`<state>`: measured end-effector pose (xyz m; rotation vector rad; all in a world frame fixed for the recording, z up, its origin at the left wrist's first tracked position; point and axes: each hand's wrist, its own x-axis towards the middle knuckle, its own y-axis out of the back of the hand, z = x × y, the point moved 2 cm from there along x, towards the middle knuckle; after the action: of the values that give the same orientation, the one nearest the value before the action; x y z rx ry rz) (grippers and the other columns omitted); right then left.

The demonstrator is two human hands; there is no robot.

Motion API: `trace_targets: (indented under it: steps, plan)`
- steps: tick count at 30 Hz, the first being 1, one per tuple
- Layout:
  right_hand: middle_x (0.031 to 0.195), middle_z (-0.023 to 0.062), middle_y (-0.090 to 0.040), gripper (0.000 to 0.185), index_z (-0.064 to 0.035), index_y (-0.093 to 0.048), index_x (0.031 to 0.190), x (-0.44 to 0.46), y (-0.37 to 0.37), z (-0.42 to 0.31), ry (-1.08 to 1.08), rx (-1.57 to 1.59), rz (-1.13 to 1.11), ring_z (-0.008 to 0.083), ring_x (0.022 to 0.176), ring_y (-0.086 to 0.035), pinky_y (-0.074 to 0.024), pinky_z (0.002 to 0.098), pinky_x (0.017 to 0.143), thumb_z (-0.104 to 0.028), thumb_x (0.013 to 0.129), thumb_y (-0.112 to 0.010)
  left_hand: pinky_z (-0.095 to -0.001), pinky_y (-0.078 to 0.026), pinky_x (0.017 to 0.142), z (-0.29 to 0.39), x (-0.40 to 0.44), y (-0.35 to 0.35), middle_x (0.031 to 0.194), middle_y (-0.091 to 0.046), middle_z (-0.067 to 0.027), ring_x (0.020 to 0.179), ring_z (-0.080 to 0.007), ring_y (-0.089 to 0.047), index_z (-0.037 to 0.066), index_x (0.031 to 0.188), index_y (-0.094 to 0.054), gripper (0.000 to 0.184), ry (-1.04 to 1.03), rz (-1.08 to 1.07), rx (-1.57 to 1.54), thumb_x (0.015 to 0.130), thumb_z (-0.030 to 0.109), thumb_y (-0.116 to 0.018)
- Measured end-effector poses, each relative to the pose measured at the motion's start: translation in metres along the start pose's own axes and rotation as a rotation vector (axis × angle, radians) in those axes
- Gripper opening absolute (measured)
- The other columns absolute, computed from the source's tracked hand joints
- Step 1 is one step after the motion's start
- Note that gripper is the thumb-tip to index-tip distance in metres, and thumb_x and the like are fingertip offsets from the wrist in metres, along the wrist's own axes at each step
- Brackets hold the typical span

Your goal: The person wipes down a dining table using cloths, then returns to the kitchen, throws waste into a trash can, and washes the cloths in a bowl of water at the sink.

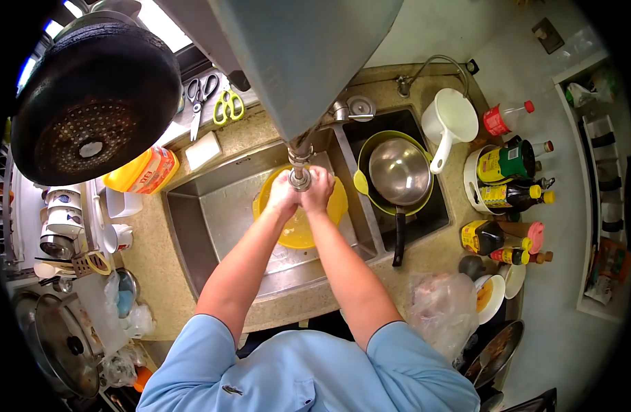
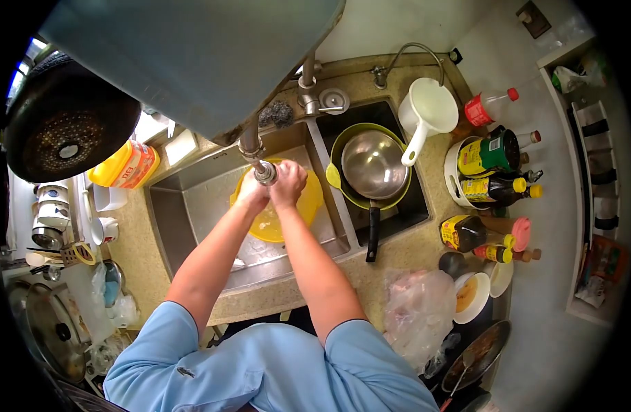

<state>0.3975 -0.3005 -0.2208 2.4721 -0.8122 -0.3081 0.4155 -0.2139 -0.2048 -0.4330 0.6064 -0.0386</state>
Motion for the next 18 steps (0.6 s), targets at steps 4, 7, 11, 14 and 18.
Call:
trace_targets:
  steps: [4, 7, 11, 14, 18]
  plan:
    - [0.102, 0.0046, -0.067, 0.03, -0.0033, -0.063, 0.112, 0.011, -0.009, 0.014, -0.703, 1.24, -0.785, 0.0161, 0.091, -0.065, -0.0513, 0.0293, 0.08, -0.028, 0.097, -0.054, -0.0351, -0.056, 0.077, 0.003, 0.001, 0.005, 0.099, -0.068, -0.0073, 0.086, -0.0194, -0.066, 0.005, 0.097, -0.064, 0.011, 0.047, -0.115, -0.197, 0.089, 0.012, -0.068]
    - [0.112, 0.0102, -0.066, 0.026, -0.002, -0.061, 0.112, -0.011, -0.007, 0.016, -0.316, 0.828, -0.293, 0.0254, 0.099, -0.065, -0.0513, 0.0366, 0.087, -0.022, 0.095, -0.058, -0.0343, -0.056, 0.075, -0.006, 0.015, 0.01, 0.093, -0.068, -0.0048, 0.081, -0.018, -0.066, 0.008, 0.1, -0.064, 0.019, 0.248, 0.093, -0.237, 0.098, 0.026, -0.058]
    - [0.121, 0.0228, -0.056, 0.041, -0.0057, -0.058, 0.115, -0.041, 0.033, -0.024, 0.624, 0.19, -0.13, 0.0415, 0.11, -0.056, -0.0486, 0.0467, 0.091, -0.024, 0.081, -0.07, -0.037, -0.055, 0.076, -0.04, 0.037, 0.034, 0.092, -0.068, -0.006, 0.079, -0.0194, -0.065, 0.011, 0.095, -0.064, 0.023, 0.449, -0.614, -0.632, 0.096, 0.032, -0.057]
    - [0.104, 0.0186, -0.056, 0.034, -0.0051, -0.059, 0.11, -0.04, 0.035, -0.027, 0.681, 0.013, -0.196, 0.0402, 0.099, -0.053, -0.0431, 0.0506, 0.087, -0.025, 0.084, -0.067, -0.0363, -0.055, 0.074, -0.051, 0.031, 0.032, 0.096, -0.065, -0.0048, 0.083, -0.0201, -0.065, 0.01, 0.099, -0.061, 0.016, 0.301, -0.596, -0.582, 0.097, 0.026, -0.058]
    - [0.115, 0.0232, -0.059, 0.039, -0.007, -0.058, 0.111, -0.016, -0.002, 0.009, 0.331, 0.005, -0.342, 0.0431, 0.107, -0.058, -0.0487, 0.0483, 0.088, -0.026, 0.08, -0.071, -0.0361, -0.055, 0.073, -0.045, 0.021, 0.02, 0.096, -0.065, -0.0046, 0.083, -0.0203, -0.065, 0.011, 0.1, -0.061, 0.015, 0.274, -0.448, -0.528, 0.096, 0.026, -0.059]
